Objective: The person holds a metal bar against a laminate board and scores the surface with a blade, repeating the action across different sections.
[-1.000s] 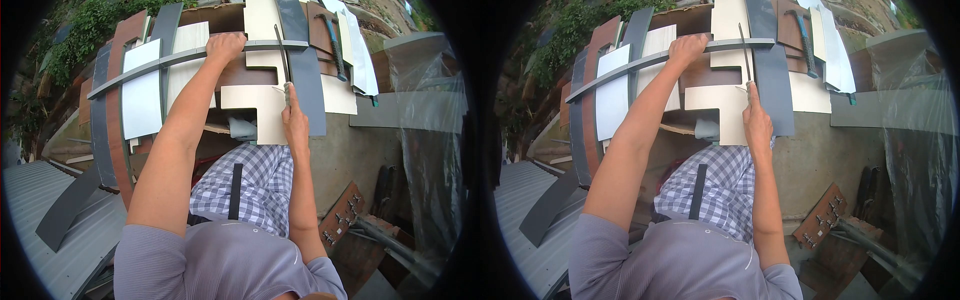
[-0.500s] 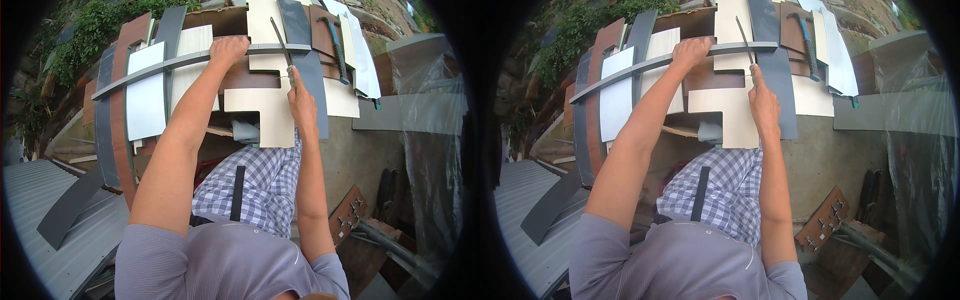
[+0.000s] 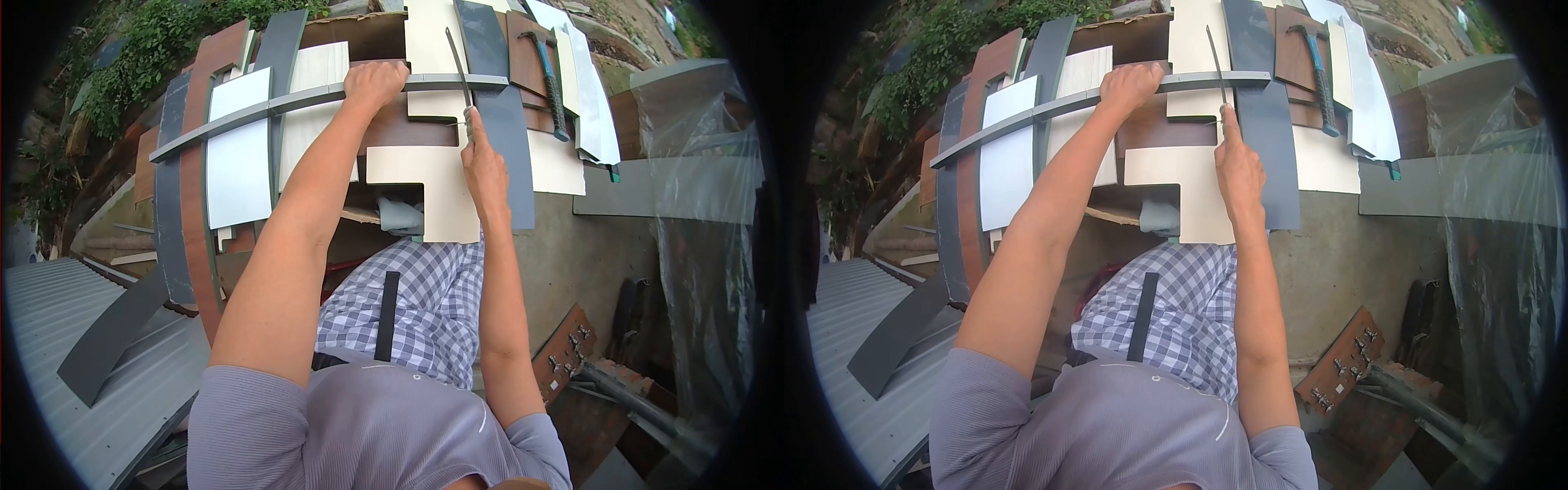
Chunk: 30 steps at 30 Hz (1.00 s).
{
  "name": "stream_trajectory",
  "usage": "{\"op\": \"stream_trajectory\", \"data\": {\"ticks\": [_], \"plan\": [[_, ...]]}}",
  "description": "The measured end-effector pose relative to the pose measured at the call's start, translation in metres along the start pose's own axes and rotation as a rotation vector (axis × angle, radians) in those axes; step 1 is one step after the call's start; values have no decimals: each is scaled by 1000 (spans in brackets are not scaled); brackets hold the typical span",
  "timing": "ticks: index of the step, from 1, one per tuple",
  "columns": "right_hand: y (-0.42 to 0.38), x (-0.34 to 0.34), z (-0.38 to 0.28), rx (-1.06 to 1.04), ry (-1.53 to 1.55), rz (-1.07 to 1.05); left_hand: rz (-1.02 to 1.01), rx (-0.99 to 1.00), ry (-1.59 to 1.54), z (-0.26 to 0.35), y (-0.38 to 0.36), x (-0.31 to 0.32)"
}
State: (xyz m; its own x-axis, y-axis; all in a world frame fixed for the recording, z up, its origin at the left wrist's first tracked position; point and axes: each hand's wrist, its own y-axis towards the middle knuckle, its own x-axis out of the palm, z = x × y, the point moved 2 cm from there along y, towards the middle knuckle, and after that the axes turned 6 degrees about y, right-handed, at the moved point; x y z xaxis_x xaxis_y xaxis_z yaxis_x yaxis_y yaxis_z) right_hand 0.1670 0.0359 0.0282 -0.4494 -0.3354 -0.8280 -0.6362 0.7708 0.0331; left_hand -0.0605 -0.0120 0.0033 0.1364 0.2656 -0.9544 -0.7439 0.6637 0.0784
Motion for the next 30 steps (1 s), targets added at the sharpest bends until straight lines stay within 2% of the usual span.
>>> {"op": "stream_trajectory", "data": {"ticks": [2,8,14,18,23,30], "plan": [[-19,-6,1,57,3,-55,-1,1,-2,-2,1,4],[-67,-6,17,69,11,-39,-6,18,-52,-2,0,1],[-78,-6,18,88,73,-13,-4,28,-40,-4,1,3],[-48,-10,20,111,144,-17,-45,31,-41,-2,0,2],[1,3,7,15,50,5,-34,40,-36,-4,1,6],[42,13,-12,6,-29,18,-62,21,7,-3,1,2]]}}
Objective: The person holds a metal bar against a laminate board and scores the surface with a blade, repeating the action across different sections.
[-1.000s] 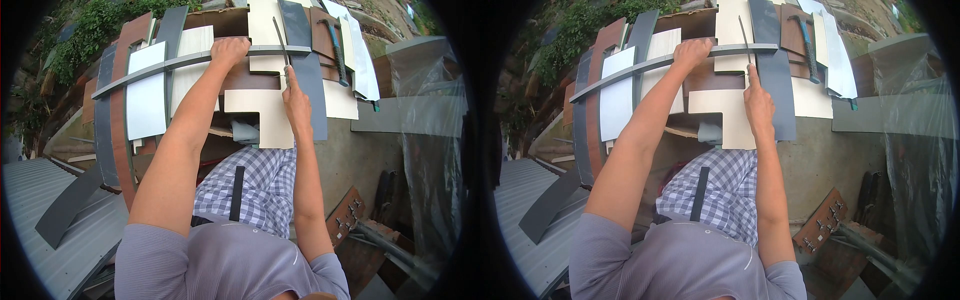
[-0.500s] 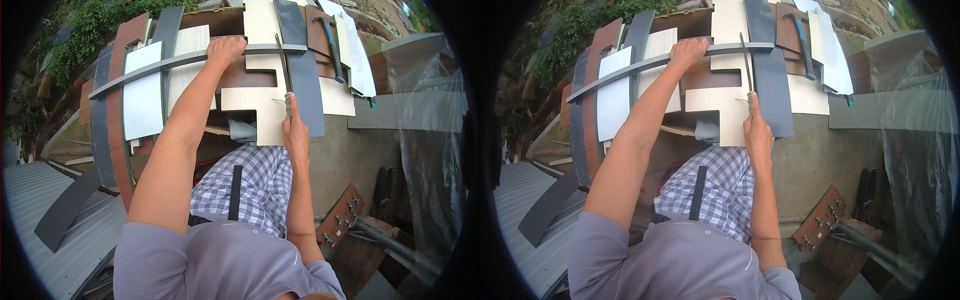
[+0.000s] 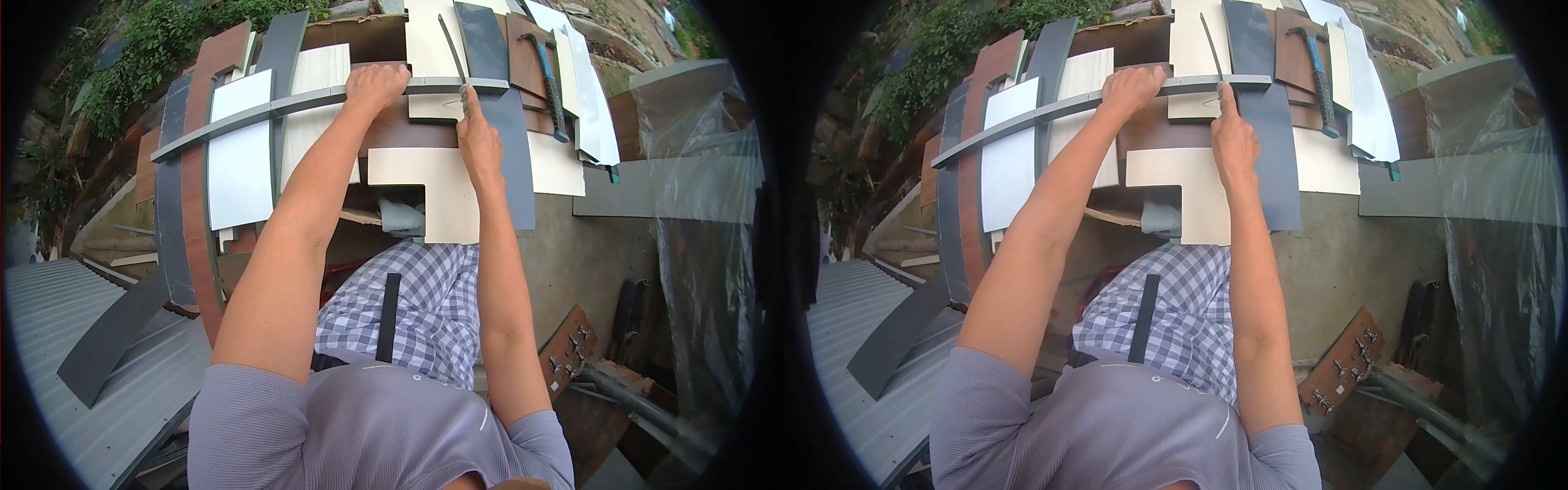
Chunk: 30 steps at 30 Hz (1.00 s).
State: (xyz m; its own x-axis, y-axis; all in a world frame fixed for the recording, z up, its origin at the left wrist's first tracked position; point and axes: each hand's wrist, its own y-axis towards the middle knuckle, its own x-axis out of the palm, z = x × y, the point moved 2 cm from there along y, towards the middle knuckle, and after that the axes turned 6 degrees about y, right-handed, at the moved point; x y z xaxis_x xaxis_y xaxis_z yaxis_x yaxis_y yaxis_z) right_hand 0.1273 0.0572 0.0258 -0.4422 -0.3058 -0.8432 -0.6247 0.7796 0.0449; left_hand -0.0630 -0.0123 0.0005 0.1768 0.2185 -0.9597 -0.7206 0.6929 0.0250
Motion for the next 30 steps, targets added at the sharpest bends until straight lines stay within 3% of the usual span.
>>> {"op": "stream_trajectory", "data": {"ticks": [8,20,24,30], "plan": [[-17,-6,5,-22,24,-11,-4,-26,-8,3,-1,-2],[-131,-20,37,75,100,-35,33,5,-3,0,0,1],[-122,-20,38,109,154,-33,23,2,-2,1,1,4],[-57,-2,28,-16,79,29,32,-3,2,1,-1,1]]}}
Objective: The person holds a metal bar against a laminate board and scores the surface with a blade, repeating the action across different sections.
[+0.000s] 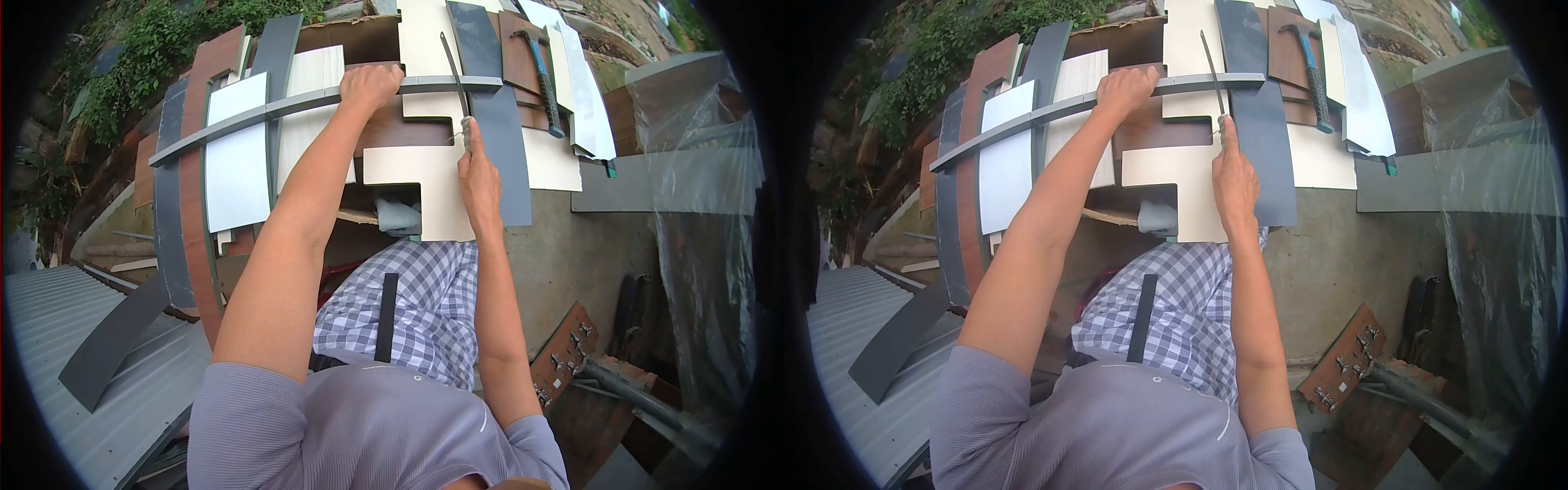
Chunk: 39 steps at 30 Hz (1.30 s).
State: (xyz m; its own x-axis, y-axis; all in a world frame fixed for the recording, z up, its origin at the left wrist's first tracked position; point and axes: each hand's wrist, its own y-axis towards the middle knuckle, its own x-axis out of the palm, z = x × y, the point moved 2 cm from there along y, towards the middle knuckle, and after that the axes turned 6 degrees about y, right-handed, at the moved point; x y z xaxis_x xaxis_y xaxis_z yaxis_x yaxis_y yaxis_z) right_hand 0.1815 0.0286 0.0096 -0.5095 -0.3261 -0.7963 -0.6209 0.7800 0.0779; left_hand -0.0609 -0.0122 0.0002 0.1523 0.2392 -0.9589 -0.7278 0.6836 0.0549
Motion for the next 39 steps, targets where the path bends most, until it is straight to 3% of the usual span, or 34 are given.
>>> {"op": "stream_trajectory", "data": {"ticks": [6,14,29,36,39], "plan": [[55,16,-18,-99,-54,61,-23,-33,-9,-2,1,1],[53,8,-19,-78,-83,12,-28,-32,-26,2,-4,-4],[-69,-20,6,77,-9,-72,-38,-14,-14,0,0,1],[-39,-21,6,166,55,-102,-25,-23,-14,0,-2,-2],[-6,-6,5,25,31,-36,-8,1,2,1,-3,-1]]}}
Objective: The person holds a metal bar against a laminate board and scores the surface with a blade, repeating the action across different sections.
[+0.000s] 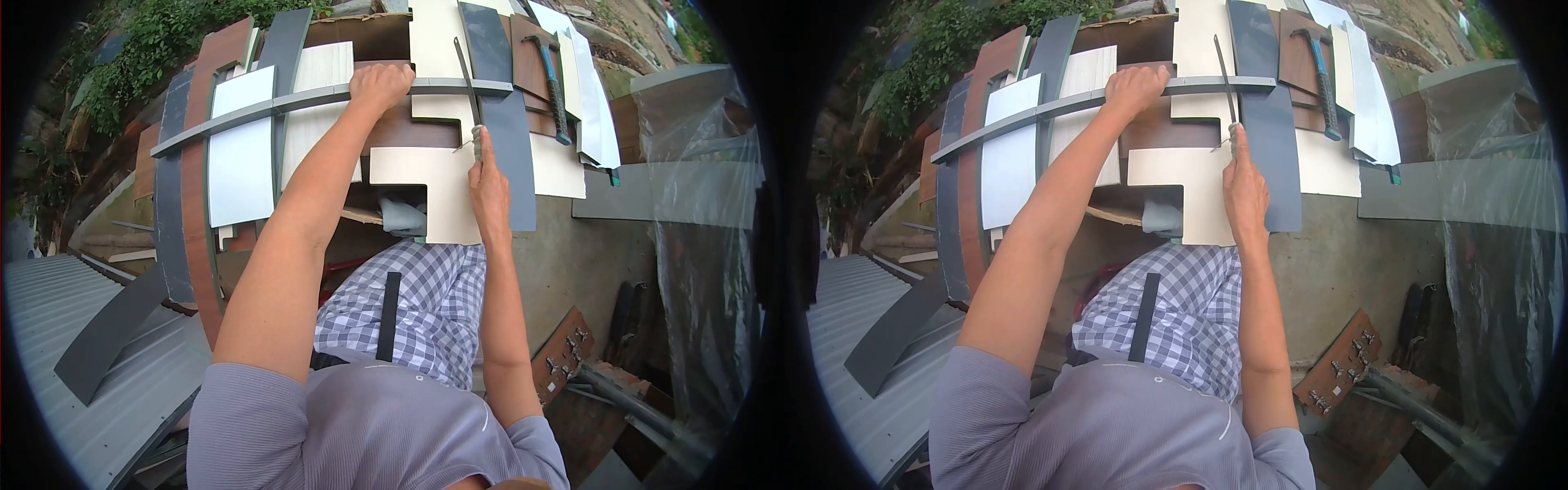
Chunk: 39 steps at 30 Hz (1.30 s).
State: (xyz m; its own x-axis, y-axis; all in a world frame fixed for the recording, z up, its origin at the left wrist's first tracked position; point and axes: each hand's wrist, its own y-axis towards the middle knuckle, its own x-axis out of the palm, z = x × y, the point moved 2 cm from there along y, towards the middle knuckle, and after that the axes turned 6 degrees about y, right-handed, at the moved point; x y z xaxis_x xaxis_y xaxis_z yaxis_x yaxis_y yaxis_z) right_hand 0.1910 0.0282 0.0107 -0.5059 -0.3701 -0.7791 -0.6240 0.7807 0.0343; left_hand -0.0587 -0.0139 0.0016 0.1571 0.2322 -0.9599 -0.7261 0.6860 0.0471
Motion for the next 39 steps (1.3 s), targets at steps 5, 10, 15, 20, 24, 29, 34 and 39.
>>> {"op": "stream_trajectory", "data": {"ticks": [5,10,15,20,24,29,34,39], "plan": [[55,22,-19,-112,-101,80,27,-4,-36,0,0,1],[60,22,-17,-94,-132,76,37,-2,-52,0,1,2],[59,18,-19,-97,-111,55,65,11,-35,0,1,3],[47,12,-23,-46,-100,16,41,13,-48,0,-4,1],[16,4,-17,-20,-106,0,30,22,-36,0,-3,2],[-34,-3,-5,-4,-53,-7,48,21,-26,-1,-2,4],[-62,-9,-1,12,-76,-9,43,29,-31,0,-2,3],[-63,-11,0,116,-21,-58,53,27,-40,-1,-3,4]]}}
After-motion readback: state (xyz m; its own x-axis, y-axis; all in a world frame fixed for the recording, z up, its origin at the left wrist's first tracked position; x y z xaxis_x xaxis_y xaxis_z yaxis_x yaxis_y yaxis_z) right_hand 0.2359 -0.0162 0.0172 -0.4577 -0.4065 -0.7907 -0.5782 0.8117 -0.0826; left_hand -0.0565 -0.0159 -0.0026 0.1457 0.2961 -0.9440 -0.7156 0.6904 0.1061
